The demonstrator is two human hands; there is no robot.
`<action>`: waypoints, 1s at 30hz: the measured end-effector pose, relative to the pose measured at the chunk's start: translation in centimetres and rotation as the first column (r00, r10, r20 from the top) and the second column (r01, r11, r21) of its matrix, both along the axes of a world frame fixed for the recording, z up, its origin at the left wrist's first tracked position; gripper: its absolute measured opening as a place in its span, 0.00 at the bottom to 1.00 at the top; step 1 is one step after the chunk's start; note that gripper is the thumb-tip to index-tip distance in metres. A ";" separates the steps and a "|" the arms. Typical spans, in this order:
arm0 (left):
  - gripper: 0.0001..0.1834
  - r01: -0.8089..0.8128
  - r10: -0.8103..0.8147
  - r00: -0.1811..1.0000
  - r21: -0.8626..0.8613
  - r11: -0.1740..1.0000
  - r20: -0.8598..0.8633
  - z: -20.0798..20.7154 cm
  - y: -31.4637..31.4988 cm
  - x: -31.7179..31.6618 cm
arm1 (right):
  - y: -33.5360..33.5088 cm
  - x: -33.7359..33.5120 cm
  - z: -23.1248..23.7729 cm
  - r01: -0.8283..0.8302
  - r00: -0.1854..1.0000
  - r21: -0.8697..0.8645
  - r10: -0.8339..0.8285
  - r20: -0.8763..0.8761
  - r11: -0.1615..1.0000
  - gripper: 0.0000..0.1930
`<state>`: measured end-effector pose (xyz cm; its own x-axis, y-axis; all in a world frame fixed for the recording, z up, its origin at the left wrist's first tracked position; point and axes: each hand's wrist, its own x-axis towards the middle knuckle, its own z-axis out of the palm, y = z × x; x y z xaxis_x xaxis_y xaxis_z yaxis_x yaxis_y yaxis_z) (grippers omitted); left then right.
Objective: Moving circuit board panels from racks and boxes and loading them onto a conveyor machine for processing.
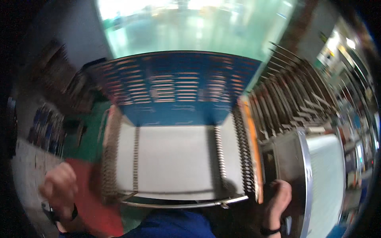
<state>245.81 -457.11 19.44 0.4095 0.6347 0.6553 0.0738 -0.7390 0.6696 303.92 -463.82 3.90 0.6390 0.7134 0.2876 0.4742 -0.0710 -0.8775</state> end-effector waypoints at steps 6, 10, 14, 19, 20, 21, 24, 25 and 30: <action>0.19 0.165 -0.162 0.986 0.197 0.967 -0.031 5.9 -6.6 1.2 | 8.1 -8.2 7.8 -0.344 0.938 0.230 0.344 0.042 0.910 0.17; 0.28 -0.080 0.024 0.986 0.344 0.936 0.164 4.8 -9.5 -0.1 | 10.1 -19.0 11.9 -0.799 0.548 0.041 0.698 0.462 0.600 0.19; 0.25 -0.229 0.151 0.962 0.372 0.899 0.226 3.1 -14.7 -8.5 | 8.4 -28.6 13.2 -0.842 0.493 -0.006 0.773 0.400 0.540 0.24; 0.26 -0.347 0.283 0.935 0.395 0.851 0.212 2.6 -23.9 -21.0 | 6.6 -45.1 12.1 -0.917 0.381 0.059 0.821 0.426 0.395 0.22; 0.26 -0.402 0.307 0.908 0.381 0.833 0.285 2.1 -24.1 -23.0 | 6.3 -48.5 11.8 -0.934 0.343 0.068 0.823 0.454 0.352 0.21; 0.26 -0.410 0.307 0.902 0.383 0.828 0.302 1.5 -24.6 -25.1 | 6.3 -51.8 11.2 -0.949 0.304 0.077 0.823 0.479 0.306 0.20; 0.20 -0.491 0.388 0.852 0.277 0.826 0.351 2.3 -28.1 -30.9 | 7.5 -64.9 11.1 -0.997 -0.034 -0.079 0.844 0.535 0.010 0.13; 0.20 -0.479 0.371 0.855 0.276 0.834 0.361 1.5 -27.9 -33.5 | 8.5 -68.5 9.5 -0.986 -0.069 -0.162 0.838 0.542 0.024 0.13; 0.08 -0.654 0.601 0.747 0.151 0.742 0.282 1.5 -31.2 -39.7 | 13.2 -83.6 -2.3 -0.913 -0.289 -0.384 0.882 0.371 -0.138 0.25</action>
<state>206.13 -488.27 20.90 -0.1867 0.5223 0.8321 0.4586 -0.7027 0.5440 220.35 -450.59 1.58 -0.9189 0.3360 0.2067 0.1798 0.8232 -0.5385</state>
